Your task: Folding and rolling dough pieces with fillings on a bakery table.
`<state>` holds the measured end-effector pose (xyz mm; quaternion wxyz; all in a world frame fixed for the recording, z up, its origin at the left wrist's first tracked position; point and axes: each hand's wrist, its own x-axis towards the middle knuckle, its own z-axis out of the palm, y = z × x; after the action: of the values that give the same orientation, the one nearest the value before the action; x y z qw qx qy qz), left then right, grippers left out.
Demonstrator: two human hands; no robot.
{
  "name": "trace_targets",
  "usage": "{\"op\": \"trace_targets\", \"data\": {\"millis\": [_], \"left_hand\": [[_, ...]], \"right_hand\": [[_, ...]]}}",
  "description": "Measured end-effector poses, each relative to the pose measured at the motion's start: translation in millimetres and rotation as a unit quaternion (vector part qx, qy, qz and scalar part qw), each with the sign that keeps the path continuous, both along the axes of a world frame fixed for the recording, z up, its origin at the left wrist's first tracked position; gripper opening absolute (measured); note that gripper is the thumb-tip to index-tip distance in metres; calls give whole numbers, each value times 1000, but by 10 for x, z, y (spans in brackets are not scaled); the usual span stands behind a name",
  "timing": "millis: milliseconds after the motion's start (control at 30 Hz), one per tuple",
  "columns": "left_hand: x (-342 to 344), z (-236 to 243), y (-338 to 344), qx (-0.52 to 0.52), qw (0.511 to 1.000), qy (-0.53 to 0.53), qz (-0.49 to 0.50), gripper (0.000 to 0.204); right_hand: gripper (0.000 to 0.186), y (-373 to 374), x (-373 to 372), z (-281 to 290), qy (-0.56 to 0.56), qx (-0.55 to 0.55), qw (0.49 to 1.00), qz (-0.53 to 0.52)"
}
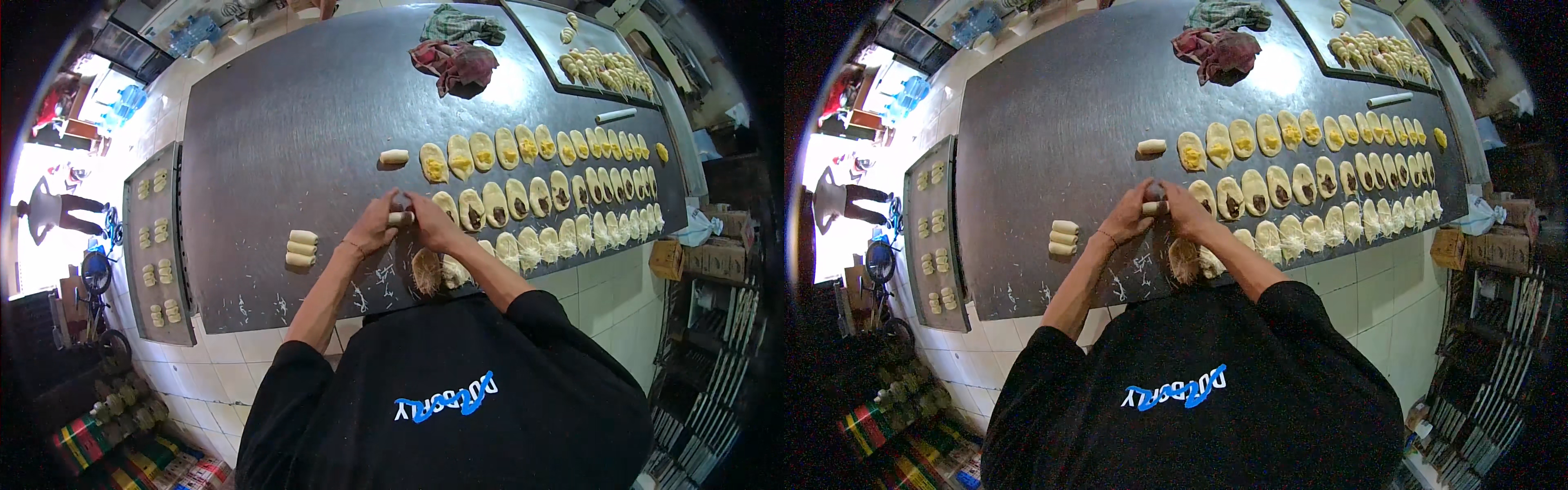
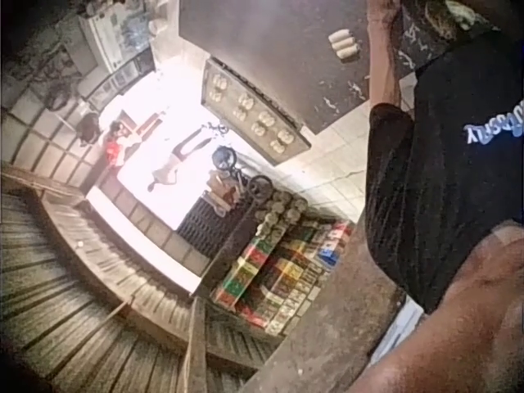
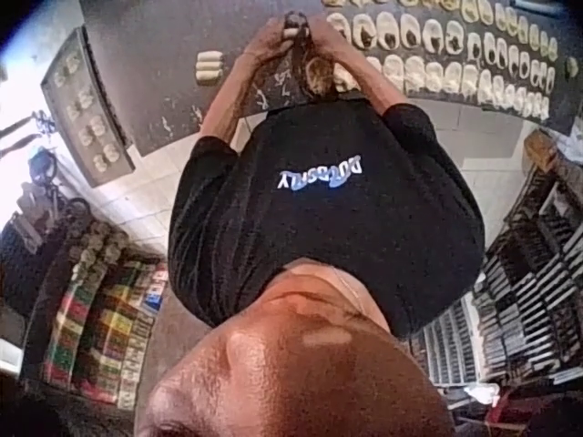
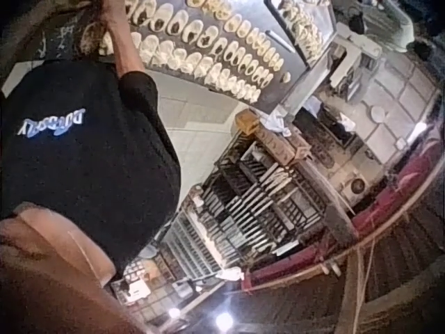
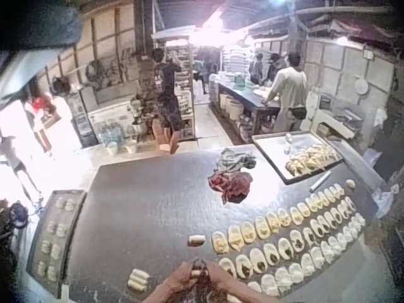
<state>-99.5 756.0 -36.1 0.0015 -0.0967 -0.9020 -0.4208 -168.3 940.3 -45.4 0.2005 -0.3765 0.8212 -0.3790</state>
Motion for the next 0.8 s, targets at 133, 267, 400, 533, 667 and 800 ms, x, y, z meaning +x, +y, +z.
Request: {"op": "trace_targets", "data": {"millis": [133, 267, 400, 533, 667, 800], "left_hand": [[130, -31, 67, 36, 993, -41, 104, 76], [-62, 77, 53, 63, 984, 7, 169, 76], [-521, 155, -9, 112, 969, 8, 220, 73], [-744, 6, -115, 116, 959, -17, 257, 67], [-880, 8, -222, -12, 987, -7, 161, 56], [-775, 190, -262, -22, 997, -25, 70, 50]], "right_hand": [[63, 24, 138, -76, 35, -49, 991, -122], [59, -150, 71, 8, 11, -102, 981, -166], [55, -398, -344, 145, 68, -156, 958, -231], [58, -520, -553, 72, 93, -116, 961, -235], [55, -510, -649, 70, 66, -120, 975, -177], [47, -412, -695, 250, 18, -31, 994, -104]]}}
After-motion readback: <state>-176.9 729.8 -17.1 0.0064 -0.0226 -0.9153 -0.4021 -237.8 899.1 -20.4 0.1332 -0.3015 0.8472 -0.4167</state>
